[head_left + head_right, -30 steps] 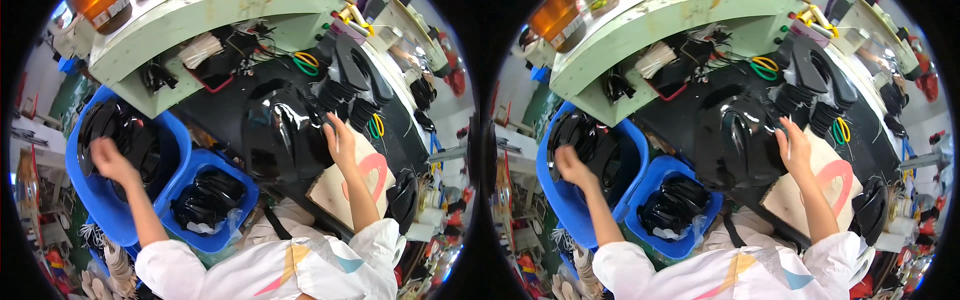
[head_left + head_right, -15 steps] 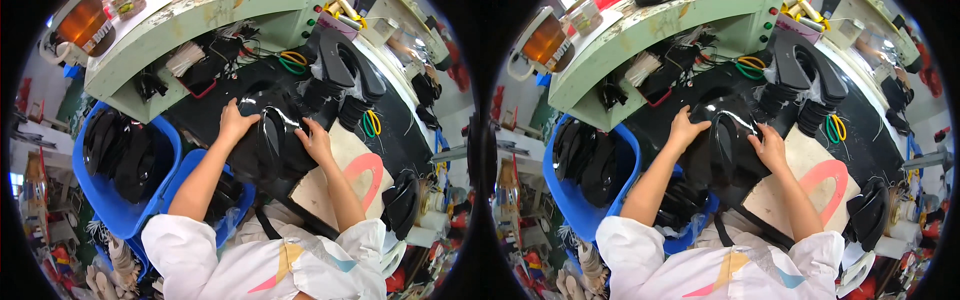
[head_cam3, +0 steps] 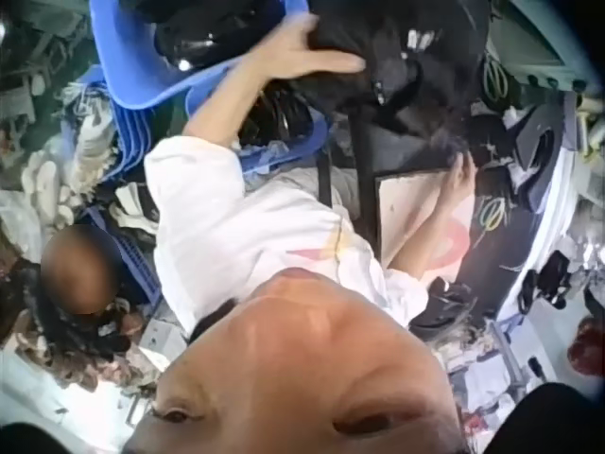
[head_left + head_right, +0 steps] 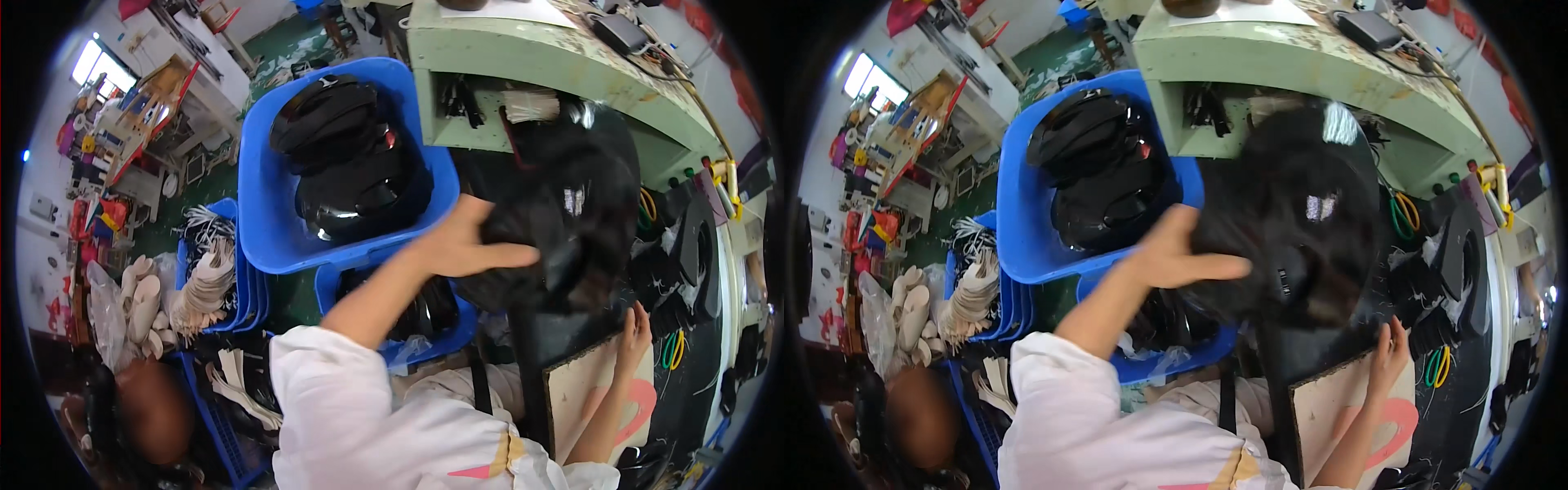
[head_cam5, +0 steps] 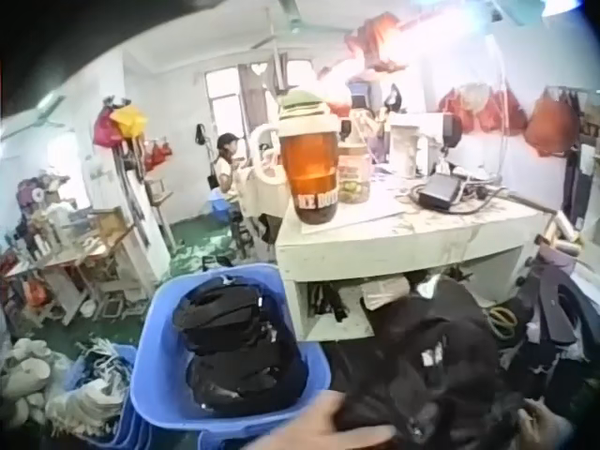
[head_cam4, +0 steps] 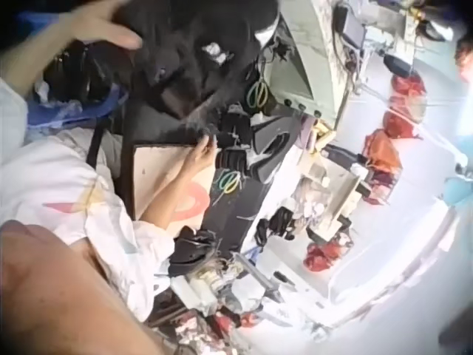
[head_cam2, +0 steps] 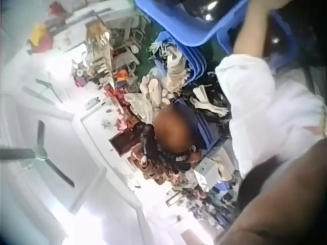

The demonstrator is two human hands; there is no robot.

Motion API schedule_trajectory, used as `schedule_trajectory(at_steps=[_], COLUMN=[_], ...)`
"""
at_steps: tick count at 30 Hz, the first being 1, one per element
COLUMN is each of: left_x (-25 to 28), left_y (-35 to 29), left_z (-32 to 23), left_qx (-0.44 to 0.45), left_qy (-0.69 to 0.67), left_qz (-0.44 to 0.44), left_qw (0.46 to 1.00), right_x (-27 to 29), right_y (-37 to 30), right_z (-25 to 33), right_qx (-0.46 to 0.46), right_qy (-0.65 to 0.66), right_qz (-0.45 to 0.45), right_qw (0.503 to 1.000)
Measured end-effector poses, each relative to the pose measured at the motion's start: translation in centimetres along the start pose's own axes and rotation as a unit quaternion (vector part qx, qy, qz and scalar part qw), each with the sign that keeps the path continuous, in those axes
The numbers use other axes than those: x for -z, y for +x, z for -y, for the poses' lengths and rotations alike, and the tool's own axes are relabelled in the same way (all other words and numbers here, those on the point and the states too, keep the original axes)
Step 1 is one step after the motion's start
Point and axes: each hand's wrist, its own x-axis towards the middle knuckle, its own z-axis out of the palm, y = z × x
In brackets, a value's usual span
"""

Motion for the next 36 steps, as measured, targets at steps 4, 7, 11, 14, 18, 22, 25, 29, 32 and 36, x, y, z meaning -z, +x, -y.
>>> schedule_trajectory(at_steps=[4,7,11,14,18,22,25,29,32,36], left_x=[11.5,15.8,18.7,20.8,20.2,21.0,19.6,14.2,-0.3,-13.7], left_y=[-8.5,-9.7,-12.2,-14.5,-16.1,-15.7,-19.9,-17.1,-10.7,-6.9], left_z=[-1.6,-1.3,6.1,14.0,14.7,14.8,13.8,9.8,6.4,7.5], left_qx=[-0.048,-0.121,-0.024,0.202,0.174,0.154,0.215,0.074,0.043,0.114], left_qy=[-0.148,-0.237,-0.369,-0.36,-0.399,-0.463,0.265,0.014,0.175,0.141], left_qz=[-0.239,-0.362,-0.488,-0.659,-0.673,-0.657,-0.445,-0.702,-0.507,-0.113], left_qw=[0.959,0.893,0.791,0.629,0.598,0.575,0.828,0.708,0.843,0.977], right_x=[1.2,0.9,-0.7,-1.7,-1.0,1.0,2.7,5.7,9.9,13.3], right_y=[-0.7,-1.3,-1.6,-2.0,-2.9,-4.3,-6.6,-8.4,-11.4,-16.0], right_z=[0.5,1.6,1.5,2.3,4.3,4.7,5.0,5.8,3.1,1.0], right_qx=[-0.004,-0.03,-0.018,0.001,0.003,0.01,0.05,0.08,0.069,-0.053], right_qy=[-0.008,-0.018,-0.016,-0.01,-0.036,-0.081,-0.141,-0.248,-0.386,-0.404], right_qz=[-0.004,0.015,0.043,0.057,0.036,0.0,-0.051,-0.123,-0.228,-0.296], right_qw=[1.0,0.999,0.999,0.998,0.999,0.997,0.987,0.958,0.891,0.864])
